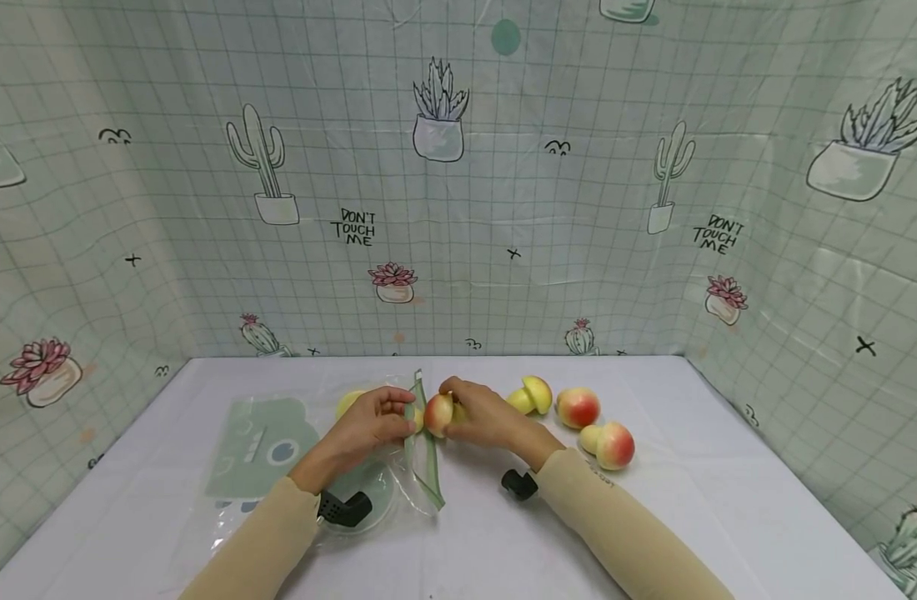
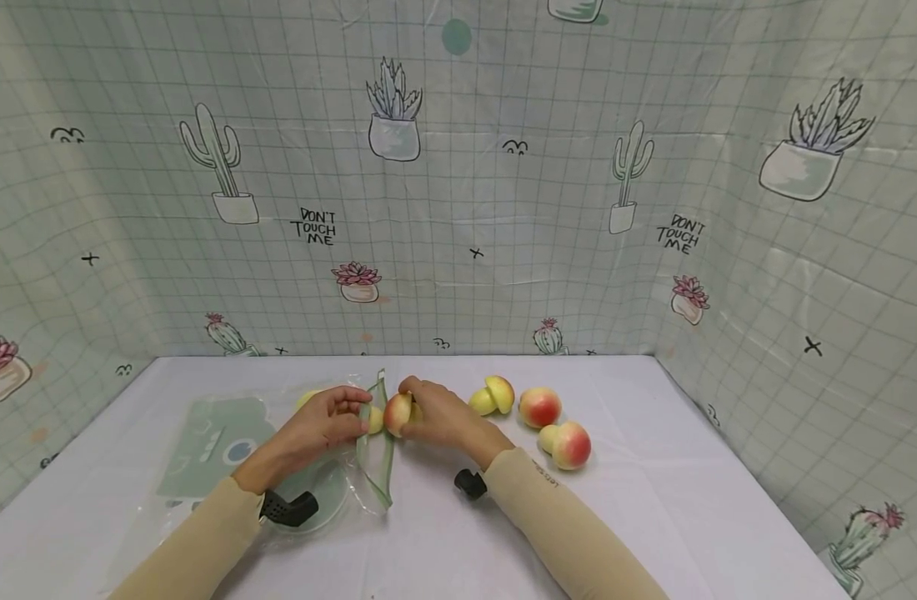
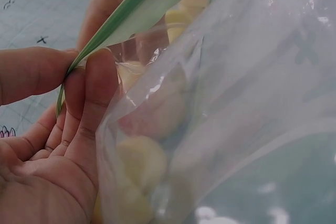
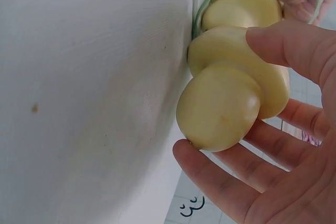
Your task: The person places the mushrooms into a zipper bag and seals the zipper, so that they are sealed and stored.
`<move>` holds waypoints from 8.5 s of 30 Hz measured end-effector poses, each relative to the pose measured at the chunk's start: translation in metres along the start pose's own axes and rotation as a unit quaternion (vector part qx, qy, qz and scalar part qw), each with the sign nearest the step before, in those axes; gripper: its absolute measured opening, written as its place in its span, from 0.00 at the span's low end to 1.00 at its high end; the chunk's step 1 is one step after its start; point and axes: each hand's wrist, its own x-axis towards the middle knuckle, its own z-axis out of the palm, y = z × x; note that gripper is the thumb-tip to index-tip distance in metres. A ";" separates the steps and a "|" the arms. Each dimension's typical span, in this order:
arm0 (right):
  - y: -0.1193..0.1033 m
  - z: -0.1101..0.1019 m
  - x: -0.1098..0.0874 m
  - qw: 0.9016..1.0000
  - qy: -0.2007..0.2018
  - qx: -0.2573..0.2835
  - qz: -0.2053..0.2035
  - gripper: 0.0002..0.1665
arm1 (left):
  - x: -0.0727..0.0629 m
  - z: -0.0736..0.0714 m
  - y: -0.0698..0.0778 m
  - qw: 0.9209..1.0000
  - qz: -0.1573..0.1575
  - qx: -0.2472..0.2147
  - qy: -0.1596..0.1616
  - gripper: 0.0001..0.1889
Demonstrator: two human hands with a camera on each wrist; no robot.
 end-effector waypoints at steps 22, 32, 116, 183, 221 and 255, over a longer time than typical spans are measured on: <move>-0.009 0.007 0.007 1.000 -0.004 0.026 0.000 0.26 | 0.003 0.003 -0.004 1.000 -0.005 -0.011 -0.001 0.26; -0.009 0.007 0.005 1.000 -0.007 0.016 -0.006 0.27 | 0.002 0.002 -0.005 1.000 0.000 -0.019 -0.008 0.26; -0.019 0.019 0.024 0.995 0.004 0.100 -0.004 0.11 | -0.001 -0.001 0.005 0.998 -0.019 -0.049 0.021 0.27; 0.004 -0.027 -0.046 0.998 0.048 0.014 -0.025 0.14 | -0.001 -0.002 0.004 0.998 -0.013 -0.063 0.013 0.27; 0.033 -0.065 -0.114 0.994 0.078 -0.071 0.042 0.23 | 0.000 -0.001 0.003 0.999 -0.019 -0.049 0.015 0.26; 0.071 -0.067 -0.167 0.983 0.139 -0.107 0.056 0.25 | 0.001 -0.002 0.002 0.998 -0.016 -0.053 0.008 0.27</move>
